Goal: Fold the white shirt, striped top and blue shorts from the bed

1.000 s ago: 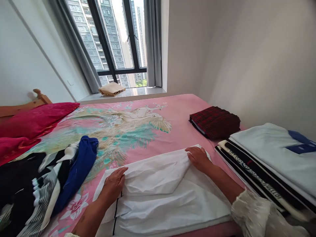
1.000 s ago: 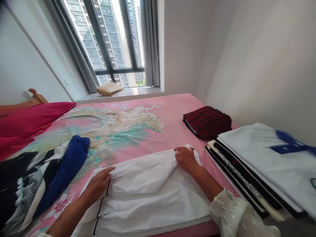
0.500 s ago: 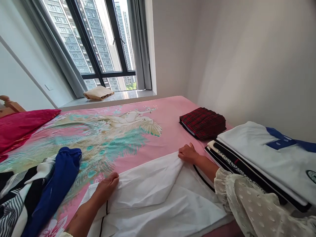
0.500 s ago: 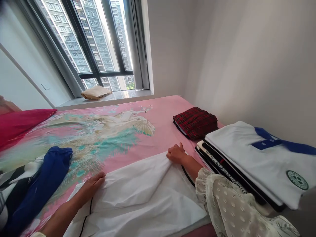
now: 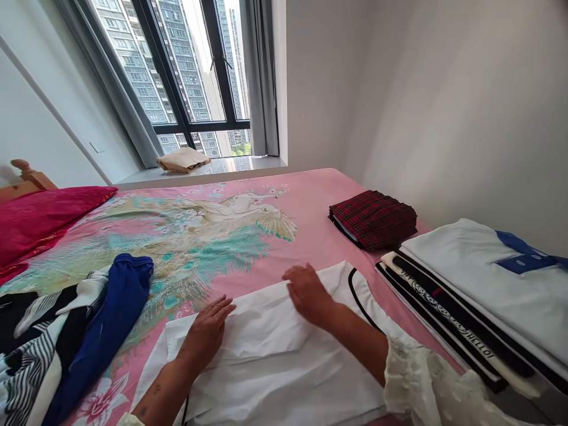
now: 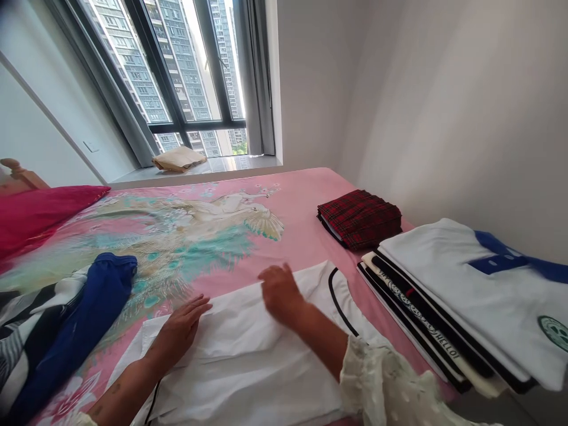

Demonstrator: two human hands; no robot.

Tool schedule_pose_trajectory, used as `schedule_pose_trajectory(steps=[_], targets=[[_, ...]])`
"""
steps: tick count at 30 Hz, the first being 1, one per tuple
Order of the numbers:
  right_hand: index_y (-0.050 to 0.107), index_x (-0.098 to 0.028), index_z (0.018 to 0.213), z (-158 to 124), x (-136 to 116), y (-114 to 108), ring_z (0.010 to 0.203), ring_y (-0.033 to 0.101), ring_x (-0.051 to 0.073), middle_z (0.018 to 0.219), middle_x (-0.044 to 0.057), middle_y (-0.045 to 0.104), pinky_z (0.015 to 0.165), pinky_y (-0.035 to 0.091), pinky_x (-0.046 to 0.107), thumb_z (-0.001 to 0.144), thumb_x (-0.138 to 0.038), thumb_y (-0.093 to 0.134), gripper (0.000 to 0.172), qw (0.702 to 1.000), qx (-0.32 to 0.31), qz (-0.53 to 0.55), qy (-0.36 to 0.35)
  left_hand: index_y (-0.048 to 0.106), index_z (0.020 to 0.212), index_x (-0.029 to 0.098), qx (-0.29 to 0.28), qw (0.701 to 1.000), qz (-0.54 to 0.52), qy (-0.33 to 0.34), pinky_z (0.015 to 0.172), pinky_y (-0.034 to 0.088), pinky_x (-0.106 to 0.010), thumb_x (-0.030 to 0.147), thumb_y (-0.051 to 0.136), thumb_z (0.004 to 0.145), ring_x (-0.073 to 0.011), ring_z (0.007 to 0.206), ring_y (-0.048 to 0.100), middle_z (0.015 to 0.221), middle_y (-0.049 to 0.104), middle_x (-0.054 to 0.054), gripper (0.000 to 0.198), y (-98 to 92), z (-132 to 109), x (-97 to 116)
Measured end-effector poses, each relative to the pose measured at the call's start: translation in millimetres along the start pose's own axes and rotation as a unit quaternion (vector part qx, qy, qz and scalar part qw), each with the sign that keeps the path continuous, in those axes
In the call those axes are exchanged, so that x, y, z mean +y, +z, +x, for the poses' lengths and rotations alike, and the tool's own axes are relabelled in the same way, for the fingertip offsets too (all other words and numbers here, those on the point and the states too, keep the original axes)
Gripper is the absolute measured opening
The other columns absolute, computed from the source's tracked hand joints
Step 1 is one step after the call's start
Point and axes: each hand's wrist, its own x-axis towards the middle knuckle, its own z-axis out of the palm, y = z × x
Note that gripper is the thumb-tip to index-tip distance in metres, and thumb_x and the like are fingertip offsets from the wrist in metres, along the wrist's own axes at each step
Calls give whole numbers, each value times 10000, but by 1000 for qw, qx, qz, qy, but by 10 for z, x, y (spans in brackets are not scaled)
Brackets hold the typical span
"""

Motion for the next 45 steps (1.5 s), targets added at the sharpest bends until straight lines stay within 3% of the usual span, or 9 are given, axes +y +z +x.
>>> schedule_pose_trajectory(steps=[3, 5, 9, 12, 15, 19, 25, 37, 45], targets=[[499, -175, 1270, -23, -544, 308, 1326, 332, 211, 1366, 86, 493, 1128, 128, 429, 934, -286, 281, 415, 995, -58, 55, -62, 499, 1315, 216, -101, 993, 22, -50, 1120, 257, -485, 316, 285, 914, -224, 1357, 338, 1432, 435, -34, 466, 91, -44, 117], [423, -149, 1355, -64, -607, 515, 1377, 250, 234, 1449, 109, 391, 1132, 106, 462, 940, -363, 263, 493, 990, -125, 49, -35, 377, 1397, 227, -142, 985, 33, -91, 1130, 162, -552, 418, 296, 911, -243, 1390, 262, 1490, 321, -24, 528, 150, -103, 173], [253, -51, 1443, -238, -7, 623, 1420, 101, 264, 1525, 155, 182, 1137, 9, 485, 922, -439, 266, 650, 978, -168, -31, 117, 243, 1445, 233, -159, 980, 40, -109, 1131, 0, -571, 552, 288, 886, -249, 1421, 155, 1529, 189, -17, 646, 197, -211, 220], [155, -62, 1467, -390, 600, 419, 1427, 18, 254, 1546, 118, 83, 1128, -63, 498, 897, -549, 256, 756, 946, -153, -120, 260, 218, 1452, 239, -158, 981, 32, -105, 1129, -35, -554, 643, 287, 849, -257, 1425, 132, 1534, 169, -24, 729, 193, -243, 214], [172, -65, 1463, -464, 861, 177, 1427, 32, 249, 1544, 108, 107, 1119, -66, 528, 897, -526, 276, 737, 925, -156, -155, 310, 213, 1453, 231, -155, 982, 25, -104, 1125, -57, -552, 690, 285, 822, -264, 1426, 124, 1536, 164, -27, 784, 205, -255, 194], [193, -35, 1455, -368, 503, 100, 1426, 14, 265, 1539, 139, 121, 1114, -59, 534, 922, -471, 251, 691, 938, -104, -169, 283, 206, 1455, 233, -138, 986, 17, -95, 1121, -75, -546, 695, 300, 818, -268, 1425, 133, 1537, 171, -40, 792, 232, -275, 183], [253, -116, 1455, -177, -313, 471, 1429, 30, 233, 1542, 101, 135, 1123, -47, 496, 924, -498, 230, 655, 985, -103, -70, 116, 210, 1457, 241, -142, 985, 16, -96, 1121, -69, -549, 701, 311, 814, -277, 1424, 132, 1539, 175, -55, 797, 204, -298, 209], [184, -123, 1473, -360, -65, 993, 1423, 5, 277, 1548, 124, 104, 1099, -122, 521, 855, -668, 222, 824, 964, -91, -139, 208, 206, 1460, 136, -133, 984, 23, -120, 1123, -82, -530, 735, 310, 787, -291, 1431, 72, 1542, 125, -144, 907, 156, -337, 251], [179, -148, 1476, -393, -64, 1009, 1423, 23, 273, 1549, 111, 116, 1098, -112, 532, 854, -674, 202, 815, 960, -94, -155, 211, 301, 1431, 250, -106, 972, -18, -210, 1129, -22, -552, 585, 399, 836, -265, 1422, 147, 1535, 221, -59, 690, 1, -555, -172]])
